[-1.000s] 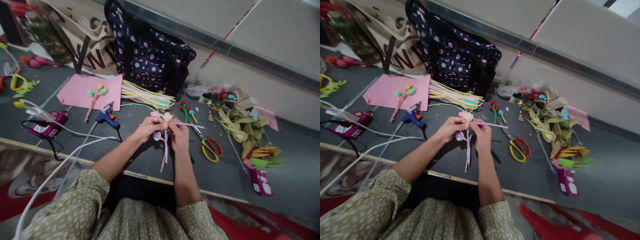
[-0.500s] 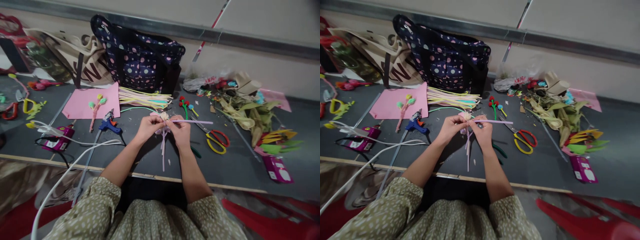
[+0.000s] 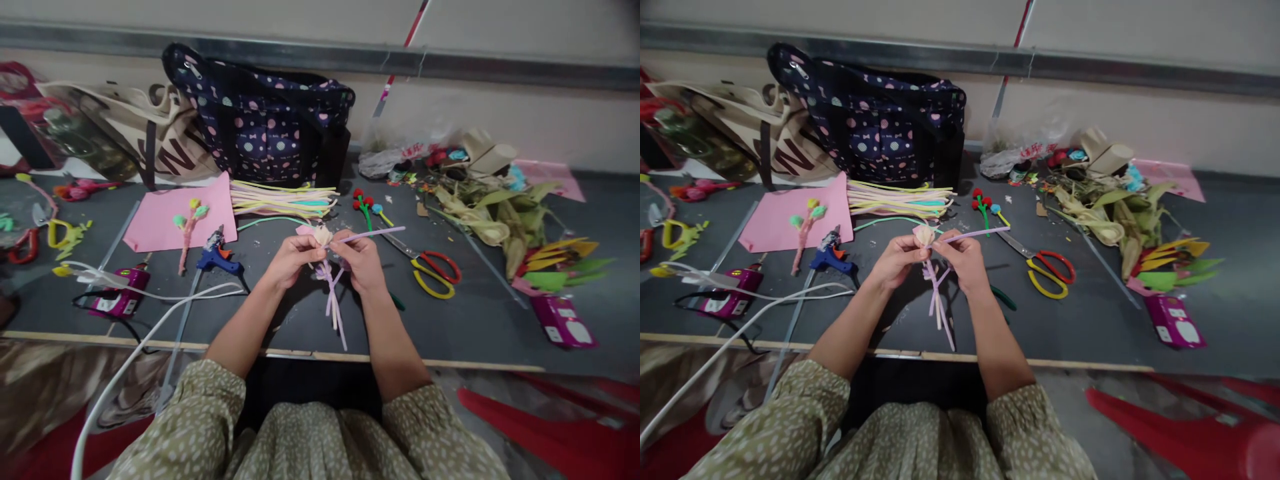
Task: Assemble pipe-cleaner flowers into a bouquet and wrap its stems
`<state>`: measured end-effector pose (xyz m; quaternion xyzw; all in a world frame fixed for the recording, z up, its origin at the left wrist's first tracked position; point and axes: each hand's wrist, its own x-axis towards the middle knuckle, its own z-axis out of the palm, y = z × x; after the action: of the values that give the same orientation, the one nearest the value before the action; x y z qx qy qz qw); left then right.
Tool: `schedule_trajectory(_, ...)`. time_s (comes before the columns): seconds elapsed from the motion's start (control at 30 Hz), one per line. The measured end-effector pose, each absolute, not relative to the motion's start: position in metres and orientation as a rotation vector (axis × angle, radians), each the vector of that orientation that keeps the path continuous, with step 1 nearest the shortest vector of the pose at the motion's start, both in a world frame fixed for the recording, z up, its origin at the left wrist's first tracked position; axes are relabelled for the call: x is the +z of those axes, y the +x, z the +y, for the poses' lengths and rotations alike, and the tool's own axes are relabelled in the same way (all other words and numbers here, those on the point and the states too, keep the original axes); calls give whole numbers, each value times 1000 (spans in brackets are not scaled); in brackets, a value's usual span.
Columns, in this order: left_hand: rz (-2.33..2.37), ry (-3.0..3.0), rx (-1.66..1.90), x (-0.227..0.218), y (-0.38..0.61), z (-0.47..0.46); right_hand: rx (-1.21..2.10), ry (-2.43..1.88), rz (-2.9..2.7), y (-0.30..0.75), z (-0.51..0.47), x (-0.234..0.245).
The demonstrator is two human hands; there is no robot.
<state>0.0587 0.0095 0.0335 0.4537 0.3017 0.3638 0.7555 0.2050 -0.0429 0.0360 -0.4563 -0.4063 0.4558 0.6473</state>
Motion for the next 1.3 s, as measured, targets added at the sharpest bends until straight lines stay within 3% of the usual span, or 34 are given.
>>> schedule_trajectory(0.13, 651, 929, 772, 31, 60, 9, 1021, -1025, -914, 204, -43, 36)
schedule_trajectory(0.5, 878, 1243, 998, 29, 63, 12, 307, -1340, -1252, 201, -46, 37)
schedule_trajectory(0.67, 975, 1419, 1045, 32, 62, 10, 155, -1419, -1340, 199, -47, 35)
schedule_trajectory(0.93, 1001, 1489, 1073, 33, 61, 9, 206, -1407, -1356, 199, -47, 36)
schedule_trajectory(1.3, 745, 1048, 911, 28, 61, 11, 839, -1164, -1056, 211, -43, 38)
